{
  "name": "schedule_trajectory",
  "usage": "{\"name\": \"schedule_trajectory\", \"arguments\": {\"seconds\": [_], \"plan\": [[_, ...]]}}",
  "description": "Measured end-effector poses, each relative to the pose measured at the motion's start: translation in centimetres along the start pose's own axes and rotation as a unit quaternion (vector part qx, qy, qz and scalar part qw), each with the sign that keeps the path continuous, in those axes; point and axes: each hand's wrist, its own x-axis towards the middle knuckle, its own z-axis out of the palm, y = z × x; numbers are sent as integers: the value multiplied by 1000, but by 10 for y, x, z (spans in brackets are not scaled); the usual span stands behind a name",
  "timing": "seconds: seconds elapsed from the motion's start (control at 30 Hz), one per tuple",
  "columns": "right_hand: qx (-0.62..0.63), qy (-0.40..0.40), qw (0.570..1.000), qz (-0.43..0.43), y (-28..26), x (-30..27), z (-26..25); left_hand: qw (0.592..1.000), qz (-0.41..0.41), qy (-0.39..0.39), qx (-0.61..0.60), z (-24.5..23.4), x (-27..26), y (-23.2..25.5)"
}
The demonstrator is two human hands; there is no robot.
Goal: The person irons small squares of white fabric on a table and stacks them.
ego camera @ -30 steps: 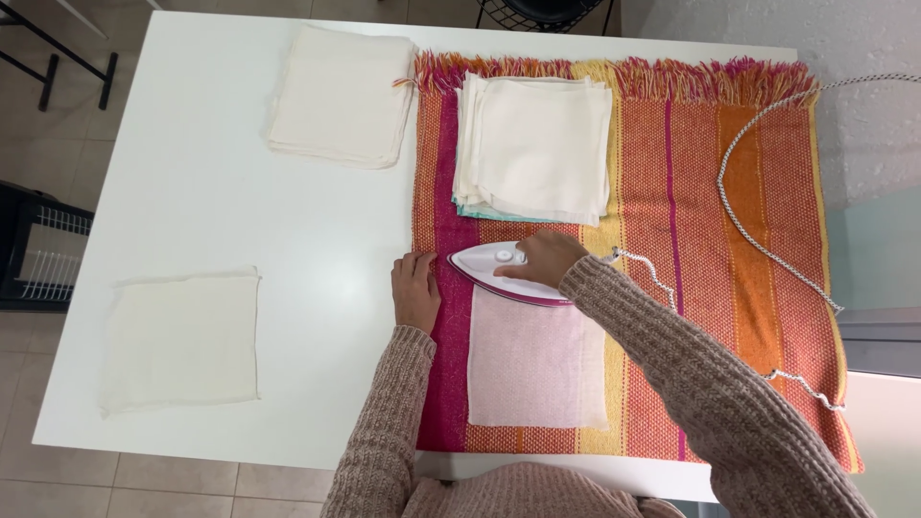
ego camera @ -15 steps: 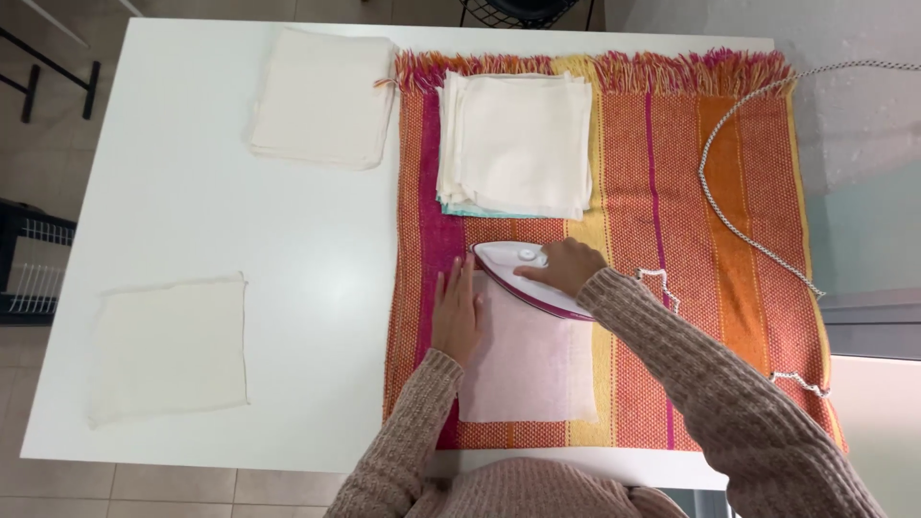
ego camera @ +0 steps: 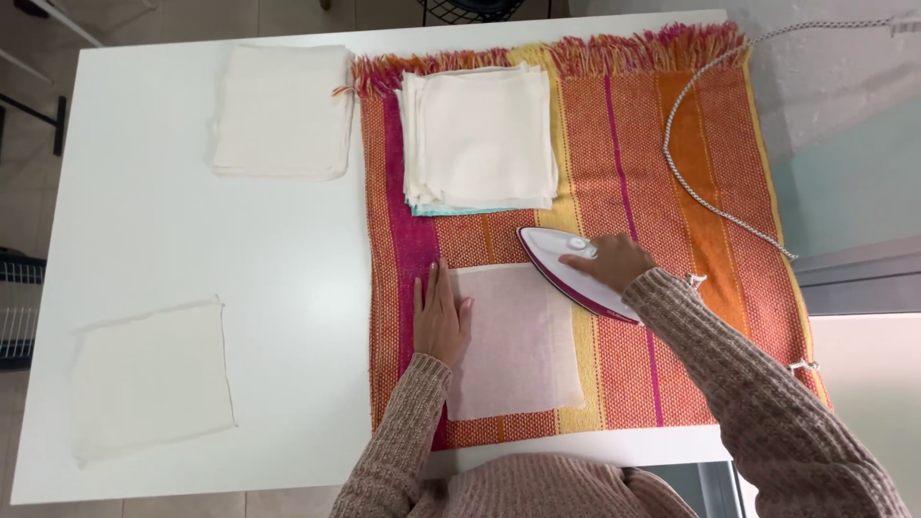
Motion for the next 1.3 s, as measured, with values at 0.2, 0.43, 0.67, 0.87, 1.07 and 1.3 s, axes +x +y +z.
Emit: {"name": "schedule_trajectory", "arguments": {"seconds": [0.2,0.43,0.67,0.87,1.07,1.3], "plan": [[15,-3,999,47,13,-5,-3,1000,-7,-9,0,3,-1,0],[17,24,997,77,28,2,5,1000,-2,4,-5,5,-2,-1],[-43,183,970,156,78,18,26,999,36,30,-22,19,30,2],[87,489,854,-155,80,-23,55,981,128,-21,-141,94,85,30],[278,385,868,-142,41,-116,143,984,127,-65,-104,83,112,82],[367,279,884,-82,21,-131,150,966,154,-196,-66,121,134,67]]}}
